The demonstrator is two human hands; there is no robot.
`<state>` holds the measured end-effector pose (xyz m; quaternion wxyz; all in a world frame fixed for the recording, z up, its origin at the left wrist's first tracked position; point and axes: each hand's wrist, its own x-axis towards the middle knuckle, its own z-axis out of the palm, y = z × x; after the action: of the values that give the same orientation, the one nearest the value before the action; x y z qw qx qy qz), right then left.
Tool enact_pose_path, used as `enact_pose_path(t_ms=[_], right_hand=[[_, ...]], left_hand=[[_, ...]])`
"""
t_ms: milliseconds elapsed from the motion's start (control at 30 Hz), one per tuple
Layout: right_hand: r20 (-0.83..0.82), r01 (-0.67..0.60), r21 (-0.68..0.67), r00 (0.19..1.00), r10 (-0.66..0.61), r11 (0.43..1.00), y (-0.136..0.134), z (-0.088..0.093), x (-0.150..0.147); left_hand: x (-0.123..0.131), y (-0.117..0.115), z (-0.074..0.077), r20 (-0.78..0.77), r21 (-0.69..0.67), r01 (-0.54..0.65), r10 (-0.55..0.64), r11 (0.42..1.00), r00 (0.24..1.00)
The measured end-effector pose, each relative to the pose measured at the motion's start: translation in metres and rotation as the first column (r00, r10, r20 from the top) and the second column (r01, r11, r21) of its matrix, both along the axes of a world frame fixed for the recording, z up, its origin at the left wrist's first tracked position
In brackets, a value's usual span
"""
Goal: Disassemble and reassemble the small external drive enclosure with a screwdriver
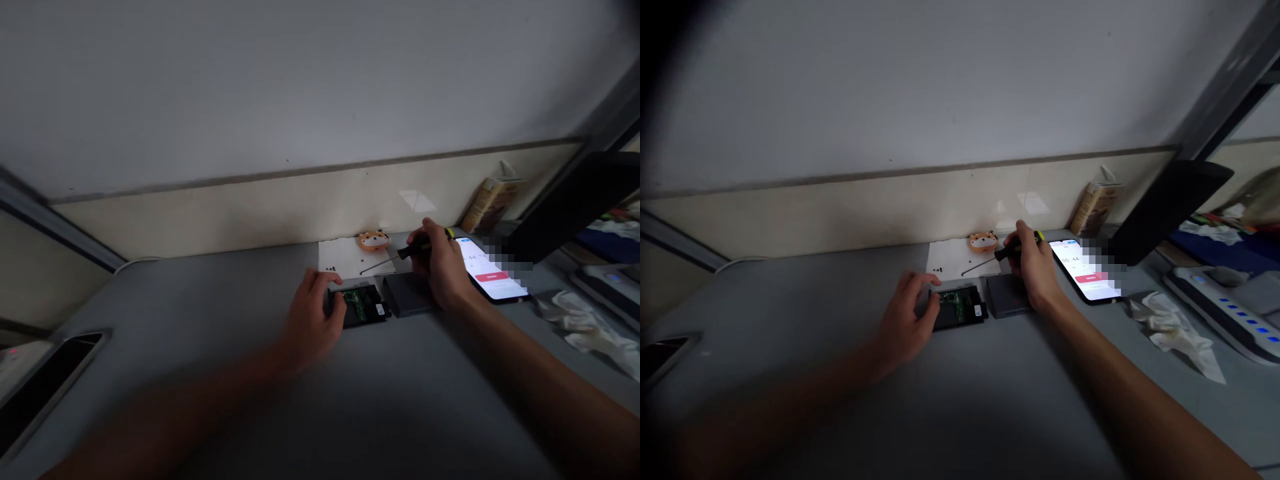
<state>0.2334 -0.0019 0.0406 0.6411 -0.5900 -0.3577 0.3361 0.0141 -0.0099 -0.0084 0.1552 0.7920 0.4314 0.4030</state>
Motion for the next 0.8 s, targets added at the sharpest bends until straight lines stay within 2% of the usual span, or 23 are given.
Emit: enact_pose_path(t_ms=[133,300,467,600,800], right_hand=[[0.013,-0.112,0.048,0.994,0.112,0.993,-0.008,0.004,-0.007],[0.013,-0.179,0.012,0.984,0.178,0.984,-0.012,0.004,-0.013],[0.031,-0.173,-0.005,0.984,0.173,0.985,-0.01,0.004,-0.012],[0.135,-0.143,-0.002,0.981,0.142,0.99,-0.014,0.01,-0.013],[0.303,-0.149,0.192,0.949,0.086,0.97,-0.03,0.022,-0.026]], left_hand=[[0.001,0.0,0.002,0.016,0.048,0.03,-0.031,0.998,0.999],[0.001,0.005,-0.002,0.029,0.085,0.062,-0.064,0.994,0.998],[0.001,0.008,-0.005,0.034,0.082,0.063,-0.066,0.995,0.997],[0.0,0.007,-0.007,-0.001,0.122,0.065,-0.066,0.99,0.998],[0.002,0.001,-0.007,-0.068,0.334,0.081,-0.062,0.939,0.996]])
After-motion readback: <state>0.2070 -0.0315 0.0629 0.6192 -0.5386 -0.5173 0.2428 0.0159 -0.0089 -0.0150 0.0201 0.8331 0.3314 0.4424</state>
